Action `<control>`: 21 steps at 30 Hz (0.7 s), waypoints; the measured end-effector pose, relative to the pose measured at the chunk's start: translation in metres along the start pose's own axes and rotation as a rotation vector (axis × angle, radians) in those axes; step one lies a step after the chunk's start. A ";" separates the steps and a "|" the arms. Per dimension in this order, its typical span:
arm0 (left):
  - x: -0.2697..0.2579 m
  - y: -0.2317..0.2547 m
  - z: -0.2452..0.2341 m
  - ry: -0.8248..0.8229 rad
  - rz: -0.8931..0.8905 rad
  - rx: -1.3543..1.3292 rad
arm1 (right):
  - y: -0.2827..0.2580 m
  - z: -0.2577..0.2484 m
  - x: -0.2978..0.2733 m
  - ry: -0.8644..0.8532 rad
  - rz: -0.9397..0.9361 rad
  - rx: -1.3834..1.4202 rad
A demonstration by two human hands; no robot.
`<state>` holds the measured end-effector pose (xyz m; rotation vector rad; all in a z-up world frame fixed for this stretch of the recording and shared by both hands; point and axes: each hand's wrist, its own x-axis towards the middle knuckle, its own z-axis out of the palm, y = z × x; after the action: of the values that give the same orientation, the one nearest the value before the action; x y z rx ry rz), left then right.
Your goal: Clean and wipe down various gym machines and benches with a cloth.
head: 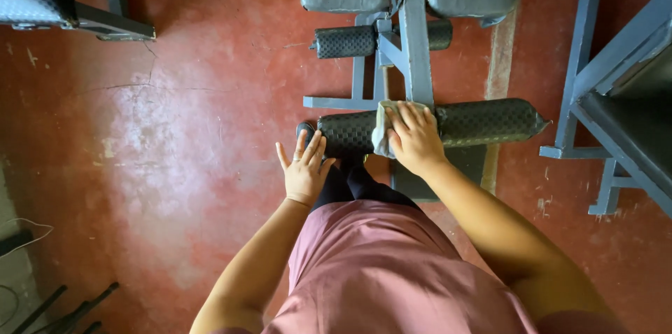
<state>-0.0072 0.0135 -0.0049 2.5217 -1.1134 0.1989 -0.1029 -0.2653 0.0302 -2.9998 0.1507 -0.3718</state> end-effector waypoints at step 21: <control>0.003 0.000 0.021 -0.195 0.064 -0.019 | -0.044 0.048 0.021 -0.032 0.172 -0.100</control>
<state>-0.0050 0.0032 -0.0235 2.5327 -1.2648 -0.0421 -0.0668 -0.2193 -0.0059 -3.0574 0.4331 -0.3070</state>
